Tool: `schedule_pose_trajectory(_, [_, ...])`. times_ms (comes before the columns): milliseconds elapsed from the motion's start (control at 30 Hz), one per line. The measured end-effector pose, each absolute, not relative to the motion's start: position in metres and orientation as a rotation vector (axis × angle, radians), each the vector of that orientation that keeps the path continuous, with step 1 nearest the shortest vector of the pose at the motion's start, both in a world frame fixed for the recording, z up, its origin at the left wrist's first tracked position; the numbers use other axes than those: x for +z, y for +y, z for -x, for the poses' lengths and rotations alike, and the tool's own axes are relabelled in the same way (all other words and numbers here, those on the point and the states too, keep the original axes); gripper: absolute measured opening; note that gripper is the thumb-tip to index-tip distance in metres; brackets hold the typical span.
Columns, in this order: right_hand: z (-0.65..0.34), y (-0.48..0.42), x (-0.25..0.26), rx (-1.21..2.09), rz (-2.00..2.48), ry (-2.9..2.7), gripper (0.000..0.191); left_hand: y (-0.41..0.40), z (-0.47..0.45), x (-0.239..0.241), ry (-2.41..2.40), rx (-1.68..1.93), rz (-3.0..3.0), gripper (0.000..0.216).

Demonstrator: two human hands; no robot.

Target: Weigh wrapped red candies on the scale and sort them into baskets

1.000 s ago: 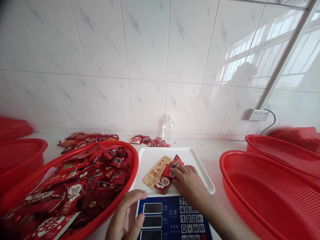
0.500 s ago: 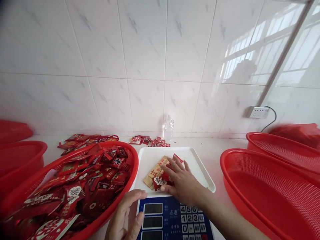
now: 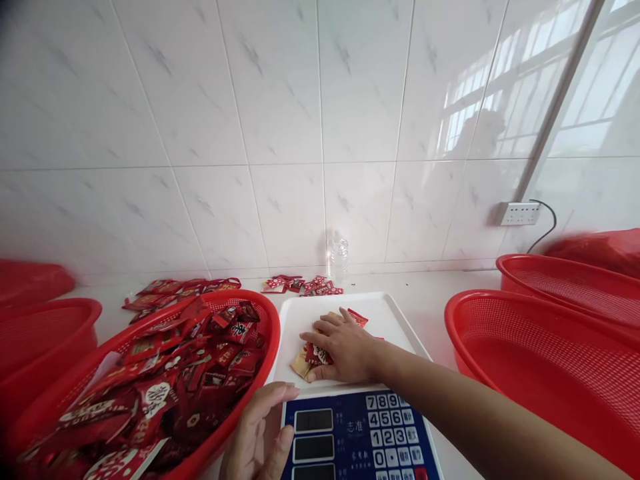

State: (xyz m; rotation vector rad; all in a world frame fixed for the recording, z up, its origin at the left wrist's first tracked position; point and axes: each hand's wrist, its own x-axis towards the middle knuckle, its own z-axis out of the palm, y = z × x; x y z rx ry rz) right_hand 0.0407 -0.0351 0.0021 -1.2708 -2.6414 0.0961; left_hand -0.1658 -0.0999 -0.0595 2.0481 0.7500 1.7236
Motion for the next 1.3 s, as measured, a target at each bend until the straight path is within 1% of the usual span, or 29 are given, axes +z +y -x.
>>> schedule_pose_trajectory(200, [-0.037,-0.021,0.001,0.042,1.280,-2.603,0.064,-0.102,0.164,-0.061,0.741,1.701,-2.015,0.028])
schedule_pose_trajectory(333, [-0.034,-0.011,-0.001,0.011,1.310,-2.555,0.059,-0.101,0.166,-0.060,0.739,1.661,-2.028,0.028])
schedule_pose_trajectory(500, [-0.030,-0.001,-0.003,-0.004,1.340,-2.485,0.046,-0.099,0.169,-0.058,0.706,1.599,-2.055,0.026])
schedule_pose_trajectory(600, [-0.030,0.005,0.001,-0.038,1.367,-2.381,0.042,-0.098,0.171,-0.060,0.745,1.588,-2.051,0.025])
schedule_pose_trajectory(700, [-0.037,0.011,0.016,-0.092,1.416,-2.177,0.043,-0.095,0.171,-0.065,0.789,1.600,-2.021,0.027])
schedule_pose_trajectory(833, [-0.063,0.013,0.050,-0.154,1.494,-1.814,0.047,-0.092,0.171,-0.069,0.821,1.571,-2.005,0.027])
schedule_pose_trajectory(1000, [-0.115,-0.014,0.082,-0.194,1.638,-1.505,0.052,-0.092,0.171,-0.065,0.841,1.557,-2.035,0.025])
schedule_pose_trajectory(1133, [-0.167,-0.057,0.079,-0.211,1.870,-1.412,0.051,-0.094,0.172,-0.058,0.810,1.538,-2.100,0.023])
schedule_pose_trajectory(1300, [-0.239,-0.114,0.043,-0.310,2.206,-1.337,0.048,-0.098,0.169,-0.053,0.761,1.515,-2.143,0.023])
